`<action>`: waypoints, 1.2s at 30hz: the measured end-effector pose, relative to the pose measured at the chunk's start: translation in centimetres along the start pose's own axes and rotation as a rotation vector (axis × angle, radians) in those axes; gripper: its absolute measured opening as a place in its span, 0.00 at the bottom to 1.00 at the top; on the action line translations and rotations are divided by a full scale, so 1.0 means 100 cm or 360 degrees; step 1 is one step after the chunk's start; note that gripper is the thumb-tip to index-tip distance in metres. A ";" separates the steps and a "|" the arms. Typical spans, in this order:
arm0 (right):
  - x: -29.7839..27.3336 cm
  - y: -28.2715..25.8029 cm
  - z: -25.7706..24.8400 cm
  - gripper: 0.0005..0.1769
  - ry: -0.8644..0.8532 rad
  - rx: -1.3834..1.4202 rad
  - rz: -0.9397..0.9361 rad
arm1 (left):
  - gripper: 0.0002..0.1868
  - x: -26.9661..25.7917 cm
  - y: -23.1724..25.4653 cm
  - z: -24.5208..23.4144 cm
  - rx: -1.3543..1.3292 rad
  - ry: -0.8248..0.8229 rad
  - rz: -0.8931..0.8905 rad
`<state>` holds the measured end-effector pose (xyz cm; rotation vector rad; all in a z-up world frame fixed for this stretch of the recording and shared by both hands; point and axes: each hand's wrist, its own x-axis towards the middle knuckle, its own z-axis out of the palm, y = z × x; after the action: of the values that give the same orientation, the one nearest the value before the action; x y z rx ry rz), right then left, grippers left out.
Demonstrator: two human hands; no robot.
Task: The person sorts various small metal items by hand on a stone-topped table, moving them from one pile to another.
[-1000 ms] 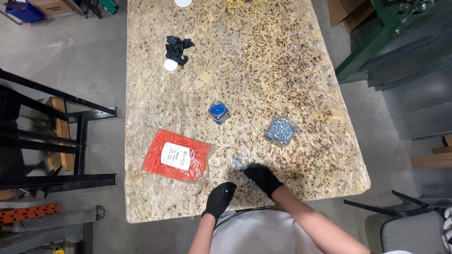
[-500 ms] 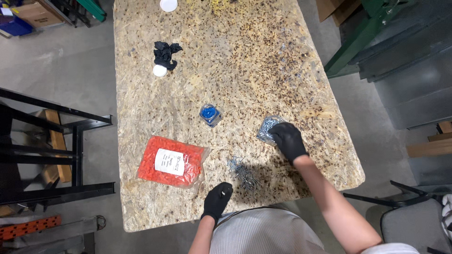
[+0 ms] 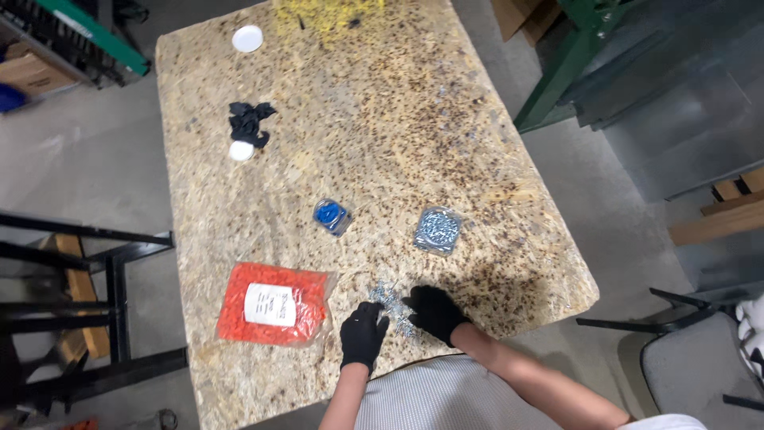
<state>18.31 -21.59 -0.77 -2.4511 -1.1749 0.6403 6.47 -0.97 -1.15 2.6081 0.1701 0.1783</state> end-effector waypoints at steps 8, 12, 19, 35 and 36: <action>0.003 -0.007 0.005 0.05 0.0367 -0.0065 -0.0282 | 0.09 0.005 -0.009 0.018 0.0208 0.0019 0.0097; -0.008 -0.029 -0.049 0.14 0.0057 0.0242 0.0053 | 0.14 0.015 -0.002 0.009 0.0144 -0.0084 -0.0068; -0.012 0.013 -0.034 0.09 0.0535 0.0067 -0.0360 | 0.17 0.088 0.074 -0.057 -0.0224 0.0067 -0.0069; -0.020 0.123 0.030 0.11 0.0966 -0.0125 0.0158 | 0.17 0.203 0.103 0.006 0.0319 -0.0185 0.0243; -0.017 0.134 0.037 0.11 0.1022 -0.0399 0.0149 | 0.18 0.203 0.102 0.003 0.0215 -0.0166 0.0216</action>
<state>23.92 -30.52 -10.03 -2.6150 -0.9142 -0.2901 27.39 -6.79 5.62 2.7573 -0.0329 0.0804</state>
